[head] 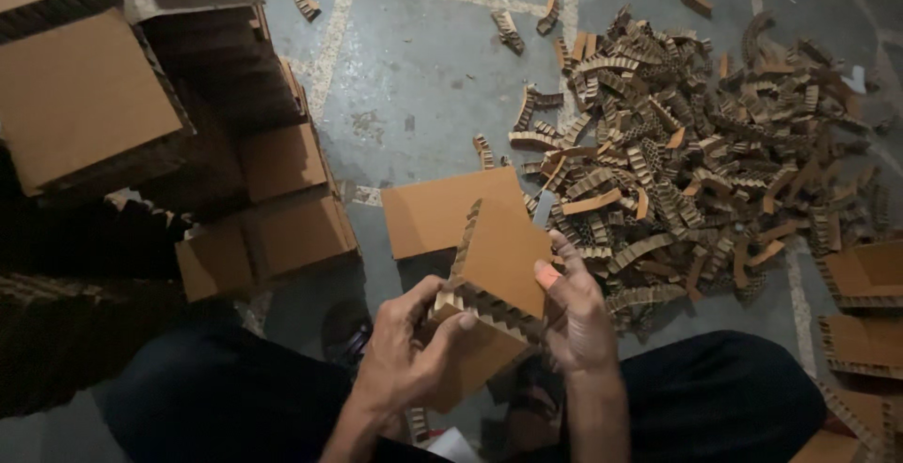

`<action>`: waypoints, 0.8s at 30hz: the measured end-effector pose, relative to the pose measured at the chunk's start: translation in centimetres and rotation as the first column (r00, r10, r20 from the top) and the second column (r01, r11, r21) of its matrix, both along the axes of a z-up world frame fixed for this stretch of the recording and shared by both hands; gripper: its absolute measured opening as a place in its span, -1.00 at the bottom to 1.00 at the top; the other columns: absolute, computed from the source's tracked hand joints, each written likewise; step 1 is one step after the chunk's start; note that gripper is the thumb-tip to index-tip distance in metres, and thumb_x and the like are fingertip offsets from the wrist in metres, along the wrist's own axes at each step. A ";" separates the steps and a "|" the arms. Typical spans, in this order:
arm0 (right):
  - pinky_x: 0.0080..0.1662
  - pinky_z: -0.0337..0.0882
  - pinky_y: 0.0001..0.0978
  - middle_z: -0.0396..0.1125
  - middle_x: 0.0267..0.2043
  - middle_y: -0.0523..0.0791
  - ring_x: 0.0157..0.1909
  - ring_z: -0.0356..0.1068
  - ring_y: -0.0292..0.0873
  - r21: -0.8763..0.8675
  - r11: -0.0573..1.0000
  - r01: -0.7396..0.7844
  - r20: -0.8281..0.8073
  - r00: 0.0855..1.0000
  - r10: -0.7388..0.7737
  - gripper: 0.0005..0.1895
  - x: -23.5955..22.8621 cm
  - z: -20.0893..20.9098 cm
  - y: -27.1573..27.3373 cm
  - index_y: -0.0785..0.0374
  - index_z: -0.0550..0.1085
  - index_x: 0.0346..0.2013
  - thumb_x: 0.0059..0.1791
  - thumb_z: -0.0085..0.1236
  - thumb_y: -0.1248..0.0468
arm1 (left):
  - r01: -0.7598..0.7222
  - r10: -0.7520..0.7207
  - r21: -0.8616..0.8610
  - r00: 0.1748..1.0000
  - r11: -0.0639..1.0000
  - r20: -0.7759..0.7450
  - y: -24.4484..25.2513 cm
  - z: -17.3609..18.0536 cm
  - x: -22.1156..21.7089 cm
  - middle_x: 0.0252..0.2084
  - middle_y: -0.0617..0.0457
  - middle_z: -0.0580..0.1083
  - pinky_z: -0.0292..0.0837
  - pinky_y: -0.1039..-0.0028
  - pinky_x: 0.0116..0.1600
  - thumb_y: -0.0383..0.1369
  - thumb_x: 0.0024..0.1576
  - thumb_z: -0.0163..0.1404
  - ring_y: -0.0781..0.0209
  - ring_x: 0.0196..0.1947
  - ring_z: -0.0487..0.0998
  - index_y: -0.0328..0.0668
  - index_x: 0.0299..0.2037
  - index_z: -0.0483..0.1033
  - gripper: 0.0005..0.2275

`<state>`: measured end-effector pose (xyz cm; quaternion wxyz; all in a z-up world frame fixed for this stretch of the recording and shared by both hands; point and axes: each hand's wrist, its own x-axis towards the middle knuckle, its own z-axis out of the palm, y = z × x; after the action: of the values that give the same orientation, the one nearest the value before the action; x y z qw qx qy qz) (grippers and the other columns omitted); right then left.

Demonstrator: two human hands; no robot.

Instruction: The person sits on the floor and uses a utility knife and a metal ruler to cut rectangular pieces of corrugated cardboard. They repeatedly score and snap the cardboard along straight lines, separating strips and stacking the cut pieces.

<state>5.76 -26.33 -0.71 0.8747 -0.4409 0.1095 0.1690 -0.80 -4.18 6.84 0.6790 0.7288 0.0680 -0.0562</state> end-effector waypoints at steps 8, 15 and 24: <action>-0.03 0.46 -0.29 0.31 0.08 0.10 0.03 0.39 -0.07 -0.466 0.876 0.123 0.265 0.964 0.005 -0.33 -0.1 0.9 1.5 0.35 0.12 0.44 0.05 0.07 0.34 | -0.135 0.127 0.219 0.991 0.966 0.050 -0.8 -0.3 0.2 -0.65 -0.03 0.56 0.38 0.40 -0.55 -0.25 0.01 0.24 0.26 -0.69 0.54 -0.33 -0.45 0.56 -0.75; 0.00 0.51 -0.22 0.45 -0.08 0.02 -0.04 0.52 -0.01 -0.753 0.479 0.451 0.653 0.600 0.461 -0.71 -3.9 6.3 2.6 0.28 0.50 -0.02 0.12 0.02 0.14 | -0.219 0.213 0.308 0.976 0.926 0.054 -1.4 0.8 0.3 -0.64 -0.03 0.55 0.45 0.41 -0.57 -0.20 -0.09 0.30 0.30 -0.69 0.55 -0.33 -0.46 0.58 -0.70; -0.32 0.46 -0.22 0.41 -0.29 -0.04 -0.32 0.51 0.00 -0.825 0.373 0.424 0.557 0.498 0.665 -0.44 -1.8 7.6 3.2 0.26 0.51 -0.16 -0.05 0.16 -0.20 | -0.147 0.150 0.097 0.988 0.984 -0.032 -1.8 -0.1 -0.5 -0.60 -0.05 0.55 0.41 0.49 -0.47 -0.22 0.08 0.14 0.37 -0.60 0.52 -0.35 -0.34 0.63 -0.73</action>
<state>4.01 -23.15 6.90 0.3778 -0.8702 -0.3043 -0.0861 -1.28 -6.00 6.71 0.6447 0.7517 0.1379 -0.0163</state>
